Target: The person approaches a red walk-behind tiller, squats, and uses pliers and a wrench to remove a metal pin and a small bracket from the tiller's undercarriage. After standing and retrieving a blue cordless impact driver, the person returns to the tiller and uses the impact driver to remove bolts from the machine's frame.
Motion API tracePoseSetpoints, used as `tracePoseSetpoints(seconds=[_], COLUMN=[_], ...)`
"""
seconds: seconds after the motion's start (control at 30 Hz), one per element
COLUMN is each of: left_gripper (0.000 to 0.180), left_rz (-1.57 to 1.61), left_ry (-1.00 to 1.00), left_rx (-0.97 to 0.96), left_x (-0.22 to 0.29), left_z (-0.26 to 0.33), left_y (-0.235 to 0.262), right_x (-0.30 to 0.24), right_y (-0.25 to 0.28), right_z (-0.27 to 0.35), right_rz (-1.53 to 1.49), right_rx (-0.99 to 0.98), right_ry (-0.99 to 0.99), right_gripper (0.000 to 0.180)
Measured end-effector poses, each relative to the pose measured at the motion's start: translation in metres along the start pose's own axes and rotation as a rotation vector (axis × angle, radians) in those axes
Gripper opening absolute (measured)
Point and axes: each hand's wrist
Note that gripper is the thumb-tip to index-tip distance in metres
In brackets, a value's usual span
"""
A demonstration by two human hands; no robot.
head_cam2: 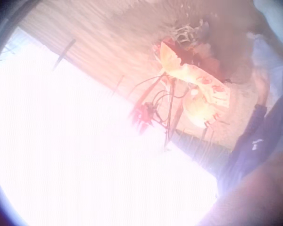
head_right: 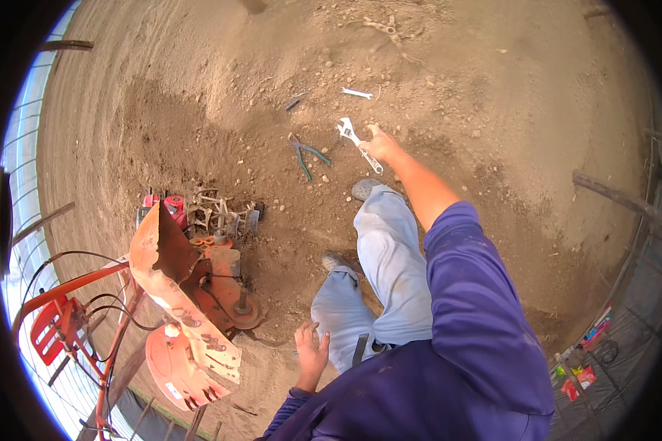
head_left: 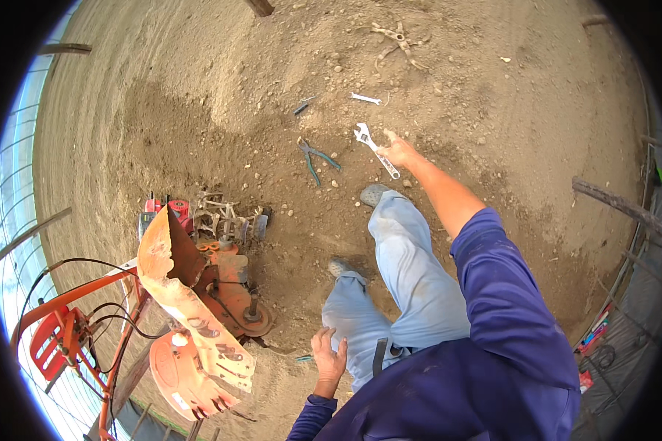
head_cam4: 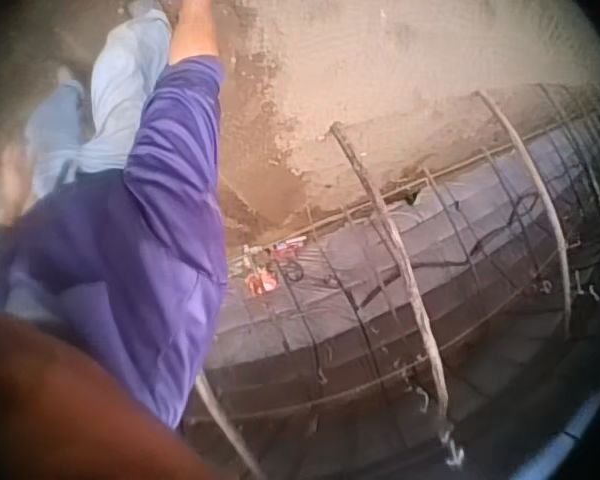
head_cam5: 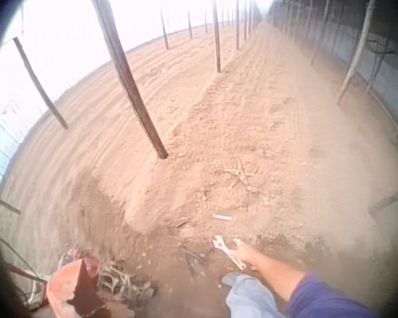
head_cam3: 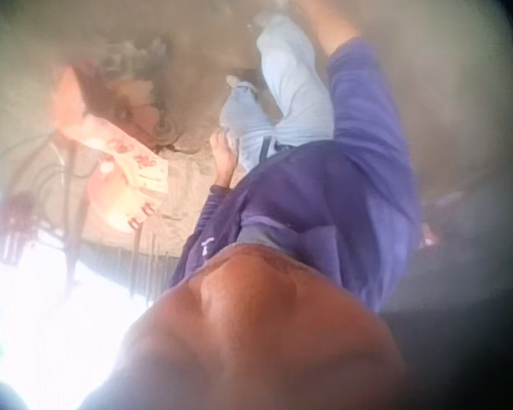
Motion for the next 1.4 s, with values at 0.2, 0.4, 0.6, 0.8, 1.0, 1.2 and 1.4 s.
tracePoseSetpoints(seconds=[0.2, 0.4, 0.6, 0.8, 1.0, 1.2, 1.4], left_gripper=[0.043, 0.042, 0.036, 0.044, 0.038, 0.043, 0.053], left_rz=[-0.046, -0.391, -0.408, -0.914, -1.186, -1.183, -0.964], left_ry=[0.016, -0.735, -0.758, -0.369, -0.468, -0.528, -0.412], left_rx=[0.016, -0.131, -0.189, -0.431, -0.746, -0.815, -0.808], left_x=[0.025, 0.122, 0.222, 0.082, 0.121, 0.327, 0.472], left_z=[0.060, 0.010, -0.088, -0.022, 0.122, 0.216, 0.302], left_y=[0.054, 0.067, 0.044, 0.024, -0.177, -0.458, -0.672], right_x=[0.268, 0.459, 0.465, 0.482, 0.645, 0.797, 0.915], right_y=[0.036, -0.107, -0.336, -0.352, -0.292, -0.281, -0.264], right_z=[0.281, 0.851, 1.035, 1.015, 1.076, 1.198, 1.316], right_rz=[-0.084, -0.460, -1.086, -1.416, -1.635, -2.091, -2.405], right_rx=[0.150, 0.042, -0.071, 0.135, 0.081, 0.793, 1.483], right_ry=[-0.286, -1.242, -1.576, -1.268, -1.427, -1.237, -1.038], right_gripper=[0.039, 0.020, 0.022, 0.032, 0.022, 0.036, 0.037])
Point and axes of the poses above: each hand's wrist, its own z-axis away from the middle knuckle, its own y-axis out of the back of the hand, x = y × z, and after that the axes turned 6 degrees about -x, right-handed
